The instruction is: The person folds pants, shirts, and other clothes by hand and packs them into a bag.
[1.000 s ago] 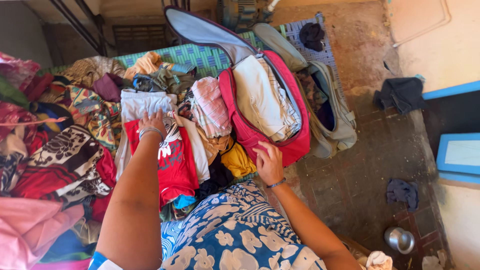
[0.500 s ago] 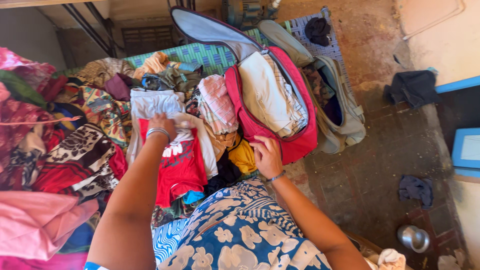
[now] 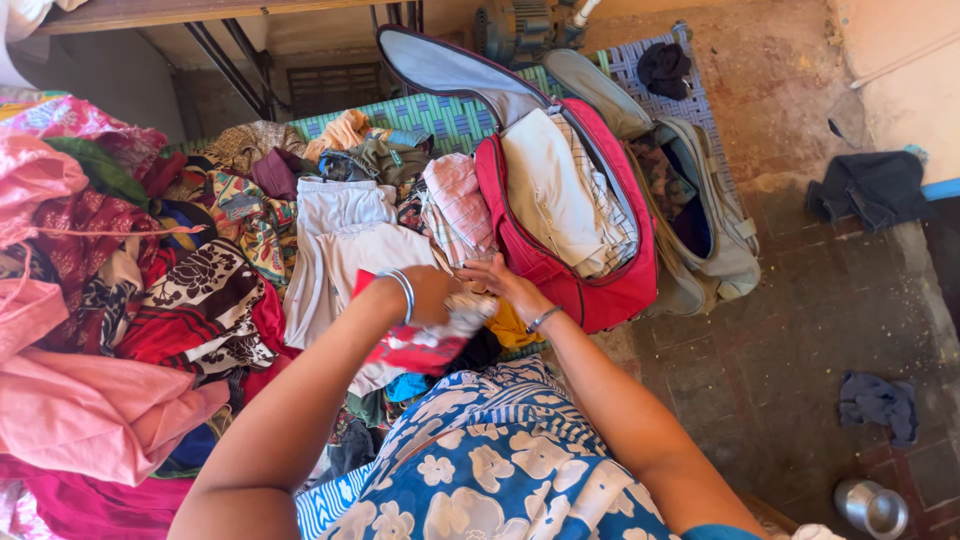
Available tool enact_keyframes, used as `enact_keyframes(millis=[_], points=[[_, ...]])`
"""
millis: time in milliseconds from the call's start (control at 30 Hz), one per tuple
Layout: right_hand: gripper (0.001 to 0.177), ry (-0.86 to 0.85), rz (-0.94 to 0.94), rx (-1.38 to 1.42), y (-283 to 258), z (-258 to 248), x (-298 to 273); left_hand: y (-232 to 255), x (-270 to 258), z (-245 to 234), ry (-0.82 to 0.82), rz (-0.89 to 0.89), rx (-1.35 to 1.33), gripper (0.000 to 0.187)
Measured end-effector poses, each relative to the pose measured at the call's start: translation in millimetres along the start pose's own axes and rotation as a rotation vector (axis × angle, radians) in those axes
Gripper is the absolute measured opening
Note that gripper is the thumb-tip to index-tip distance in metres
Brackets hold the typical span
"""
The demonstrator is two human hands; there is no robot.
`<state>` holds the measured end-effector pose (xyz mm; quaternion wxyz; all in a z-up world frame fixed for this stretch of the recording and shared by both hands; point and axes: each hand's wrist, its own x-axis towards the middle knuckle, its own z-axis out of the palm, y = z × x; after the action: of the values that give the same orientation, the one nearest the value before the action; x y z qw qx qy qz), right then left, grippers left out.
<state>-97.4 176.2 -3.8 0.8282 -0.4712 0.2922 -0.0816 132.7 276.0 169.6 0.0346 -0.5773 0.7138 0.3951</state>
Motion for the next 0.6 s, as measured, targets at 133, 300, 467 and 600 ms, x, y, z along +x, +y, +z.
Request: enact_keyframes(millis=[133,300,467,600], points=[[0.08,-0.191,0.067,0.018,2.9,-3.8,2.5,63.3,-22.3,-38.5,0.084,0.227,-0.064,0.06],[0.073,-0.184,0.075,0.545,-14.0,-11.5,-23.2,98.3,-32.2,-88.8,0.226,0.245,-0.106,0.038],[0.068,-0.148,-0.024,0.876,-44.7,-31.6,-42.7,63.9,13.2,-98.7,0.576,-0.011,-0.276,0.038],[0.066,-0.094,0.003,0.922,-57.0,-70.6,-81.4,17.7,74.8,-79.9,1.05,0.23,-0.075,0.051]])
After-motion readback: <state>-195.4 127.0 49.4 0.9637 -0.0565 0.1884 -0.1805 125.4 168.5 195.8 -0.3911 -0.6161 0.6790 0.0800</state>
